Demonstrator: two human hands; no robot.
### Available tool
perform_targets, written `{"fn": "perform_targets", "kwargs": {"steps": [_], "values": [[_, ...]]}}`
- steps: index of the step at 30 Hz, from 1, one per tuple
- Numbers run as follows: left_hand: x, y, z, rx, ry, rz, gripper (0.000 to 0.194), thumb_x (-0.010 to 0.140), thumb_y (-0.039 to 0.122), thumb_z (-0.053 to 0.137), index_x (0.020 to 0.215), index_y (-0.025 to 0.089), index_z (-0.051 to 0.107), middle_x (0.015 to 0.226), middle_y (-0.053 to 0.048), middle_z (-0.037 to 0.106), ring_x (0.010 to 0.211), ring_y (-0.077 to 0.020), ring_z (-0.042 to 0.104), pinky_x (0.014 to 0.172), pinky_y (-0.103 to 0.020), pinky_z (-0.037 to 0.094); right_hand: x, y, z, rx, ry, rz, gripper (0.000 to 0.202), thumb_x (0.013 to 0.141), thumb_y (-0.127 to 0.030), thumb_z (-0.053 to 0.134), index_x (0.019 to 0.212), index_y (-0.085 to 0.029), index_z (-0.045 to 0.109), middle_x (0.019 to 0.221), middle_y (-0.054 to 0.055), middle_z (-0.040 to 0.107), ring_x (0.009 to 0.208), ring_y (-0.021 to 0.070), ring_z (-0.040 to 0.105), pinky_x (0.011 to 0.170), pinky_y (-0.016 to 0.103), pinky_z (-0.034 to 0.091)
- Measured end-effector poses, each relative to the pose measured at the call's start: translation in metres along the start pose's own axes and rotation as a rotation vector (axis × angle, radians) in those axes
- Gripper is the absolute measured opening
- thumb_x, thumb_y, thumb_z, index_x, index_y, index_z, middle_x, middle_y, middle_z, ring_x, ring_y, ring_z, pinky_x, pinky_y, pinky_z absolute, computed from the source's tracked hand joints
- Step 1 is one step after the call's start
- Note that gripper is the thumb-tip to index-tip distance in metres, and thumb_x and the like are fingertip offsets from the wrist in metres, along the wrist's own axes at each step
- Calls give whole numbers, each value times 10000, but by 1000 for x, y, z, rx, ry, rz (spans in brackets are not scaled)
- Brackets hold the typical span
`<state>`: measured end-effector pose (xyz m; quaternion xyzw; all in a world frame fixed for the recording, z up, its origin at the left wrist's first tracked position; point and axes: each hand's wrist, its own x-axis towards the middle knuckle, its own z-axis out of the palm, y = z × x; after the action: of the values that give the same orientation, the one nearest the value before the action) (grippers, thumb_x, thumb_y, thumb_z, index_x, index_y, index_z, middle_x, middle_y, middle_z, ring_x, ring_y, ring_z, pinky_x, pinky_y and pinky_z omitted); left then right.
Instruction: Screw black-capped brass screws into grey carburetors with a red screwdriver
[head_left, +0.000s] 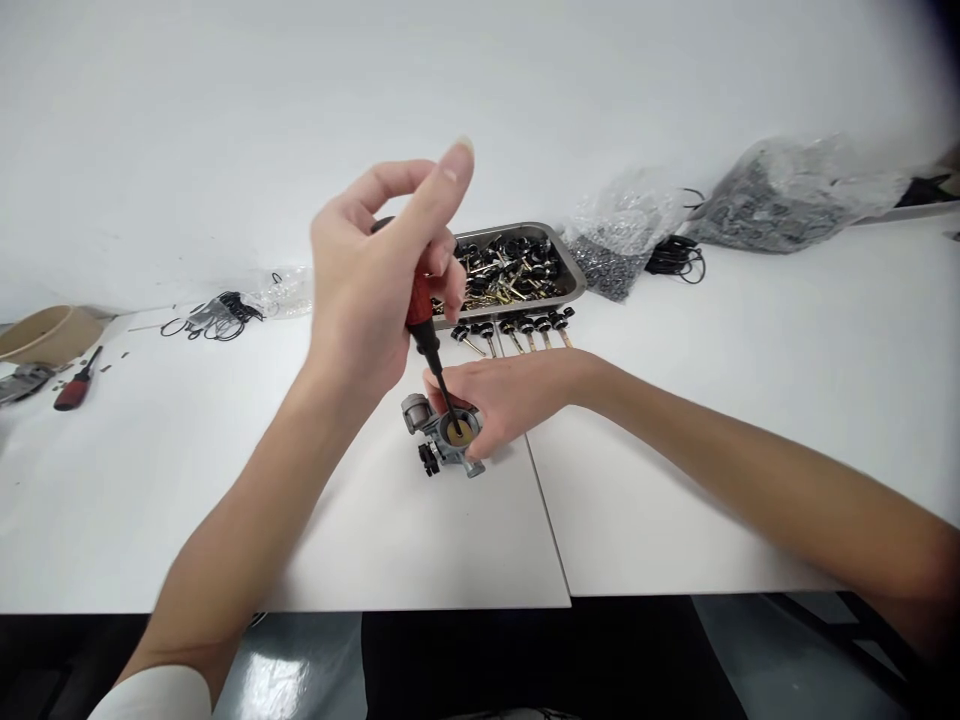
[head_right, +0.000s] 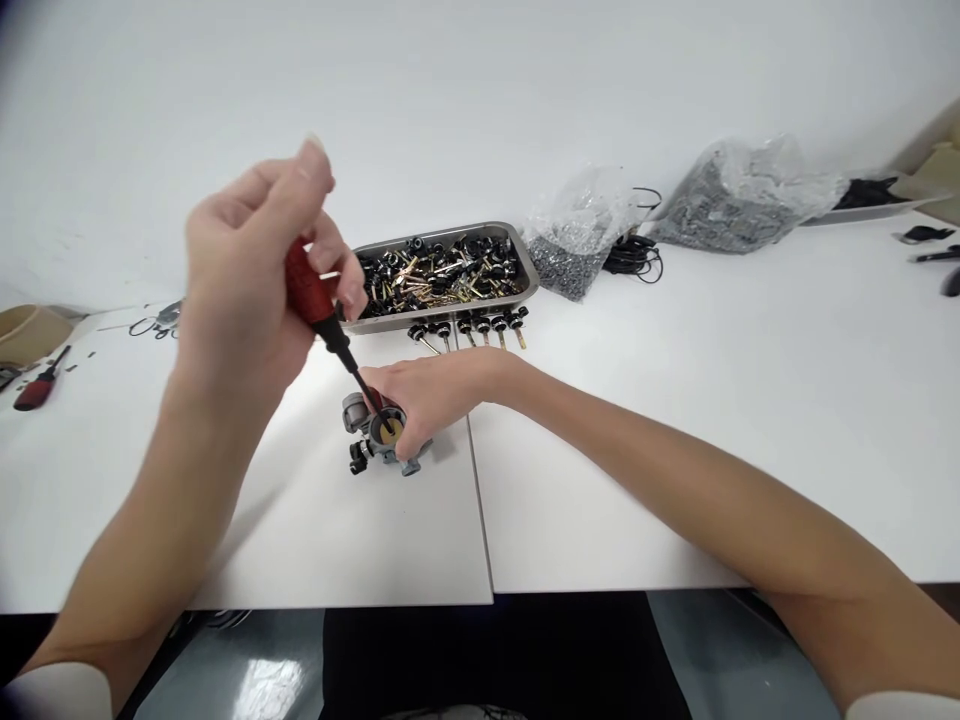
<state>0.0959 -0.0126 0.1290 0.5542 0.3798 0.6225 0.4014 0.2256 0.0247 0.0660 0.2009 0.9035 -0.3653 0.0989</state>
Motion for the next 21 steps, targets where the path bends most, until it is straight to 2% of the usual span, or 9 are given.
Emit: {"fn": "perform_targets", "kwargs": {"steps": [2,5,8,13,15,18,19,21], "values": [[-11,6,5,45,50,37,237,875,345,655,738,193,535,490,49,359,355,-80,395,365,-237,276,1,2,1,18,-9,-28,455,679,-332,725,976,-204,404,896,-8,512,738,129,444,595,257,308],[-18,12,7,-1,26,58,262,894,317,627,695,205,497,454,63,262,320,-53,224,343,-235,191,2,4,1,27,-19,-39,450,686,-319,725,977,-206,400,878,-13,500,725,124,433,591,257,295],[-17,14,8,-61,-120,34,267,943,242,528,685,202,473,447,70,213,317,-46,139,331,-223,152,1,2,0,-9,-9,-35,456,697,-324,717,994,-207,391,891,-9,508,733,127,439,600,259,292],[-8,17,2,-177,-410,-26,296,969,160,399,682,191,463,454,70,189,325,-40,104,322,-180,157,-1,0,-1,10,-23,-61,476,713,-318,710,1044,-206,386,894,-11,523,722,123,451,601,259,296],[-1,11,-7,-178,-433,-71,310,980,248,431,675,201,455,452,79,149,301,-34,113,325,-170,195,-1,1,-1,19,-26,-62,483,708,-326,721,1041,-201,394,888,-13,527,721,122,456,604,259,302],[15,-7,-25,-182,-364,-52,427,965,494,434,638,224,389,421,95,44,235,-51,116,291,-176,227,1,3,0,25,-28,-43,470,699,-319,727,1018,-196,405,905,-9,540,752,127,477,628,258,326],[20,-12,-30,-210,-383,-14,445,966,518,404,630,229,370,409,97,14,225,-59,93,270,-180,213,1,3,0,30,-30,-38,466,696,-318,727,1011,-197,406,906,-11,544,756,128,479,630,257,333],[25,-17,-35,-215,-452,17,382,975,427,426,651,228,397,398,100,64,228,-62,126,263,-176,231,2,2,0,46,-34,-41,465,688,-322,733,996,-202,406,891,-18,544,750,126,478,618,255,341]]}}
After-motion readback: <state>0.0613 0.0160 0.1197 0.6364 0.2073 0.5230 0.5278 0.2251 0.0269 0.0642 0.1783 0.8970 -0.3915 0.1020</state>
